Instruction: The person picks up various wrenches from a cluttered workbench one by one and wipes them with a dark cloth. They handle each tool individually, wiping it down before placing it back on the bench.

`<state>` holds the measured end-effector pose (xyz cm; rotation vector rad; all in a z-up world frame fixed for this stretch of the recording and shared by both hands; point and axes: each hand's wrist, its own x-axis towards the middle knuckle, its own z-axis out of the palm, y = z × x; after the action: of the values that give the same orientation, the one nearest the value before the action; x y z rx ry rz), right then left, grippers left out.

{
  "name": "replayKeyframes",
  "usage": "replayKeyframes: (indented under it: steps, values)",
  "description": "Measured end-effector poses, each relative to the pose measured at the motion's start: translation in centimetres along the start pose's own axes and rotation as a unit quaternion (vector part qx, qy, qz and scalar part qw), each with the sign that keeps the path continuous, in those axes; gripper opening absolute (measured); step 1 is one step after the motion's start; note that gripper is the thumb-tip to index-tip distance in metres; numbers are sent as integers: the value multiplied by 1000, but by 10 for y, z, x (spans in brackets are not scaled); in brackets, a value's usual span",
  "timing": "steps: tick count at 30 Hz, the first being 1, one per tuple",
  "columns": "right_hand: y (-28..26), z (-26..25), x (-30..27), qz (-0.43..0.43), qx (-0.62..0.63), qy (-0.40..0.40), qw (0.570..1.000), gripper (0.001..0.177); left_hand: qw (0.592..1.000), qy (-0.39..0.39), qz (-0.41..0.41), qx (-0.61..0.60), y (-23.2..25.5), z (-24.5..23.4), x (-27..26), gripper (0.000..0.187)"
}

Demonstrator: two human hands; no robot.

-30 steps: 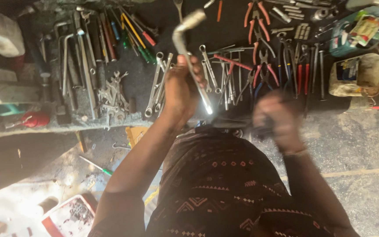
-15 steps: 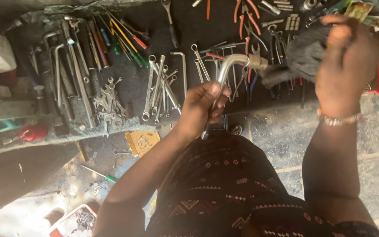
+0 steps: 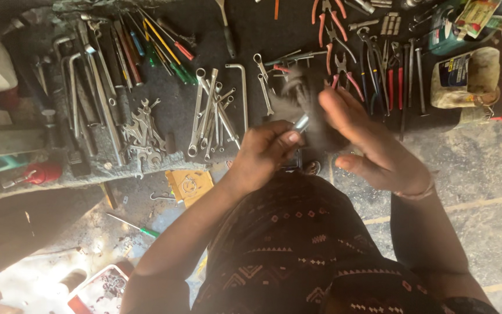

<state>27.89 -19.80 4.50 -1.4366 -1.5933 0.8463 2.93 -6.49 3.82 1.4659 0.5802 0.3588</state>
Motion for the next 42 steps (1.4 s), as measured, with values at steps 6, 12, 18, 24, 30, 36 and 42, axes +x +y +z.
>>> replayKeyframes:
  steps: [6, 12, 18, 24, 30, 36, 42]
  values:
    - [-17, 29, 26, -121, -179, 1, 976, 47, 993, -6, 38, 110, 12, -3, -4, 23]
    - [-1, 55, 32, -39, -225, 96, 969, 26, 965, 7, 151, 216, 19, 4, -5, 25]
    - [6, 60, 19, 51, 423, -383, 820, 28, 785, -54, 403, 467, 8, -28, -5, 39]
    - [30, 64, 23, 56, 130, -181, 973, 15, 797, 10, 377, 471, -46, -34, 22, 34]
    - [40, 55, 43, -60, -300, 137, 942, 18, 934, 50, 236, 263, -75, 14, 26, 41]
    - [2, 46, 38, -63, -298, 170, 937, 8, 975, 15, 166, 149, -50, 19, 12, 45]
    - [-16, 24, 8, 203, 101, -241, 944, 43, 937, -74, 273, 204, -33, -6, -15, 47]
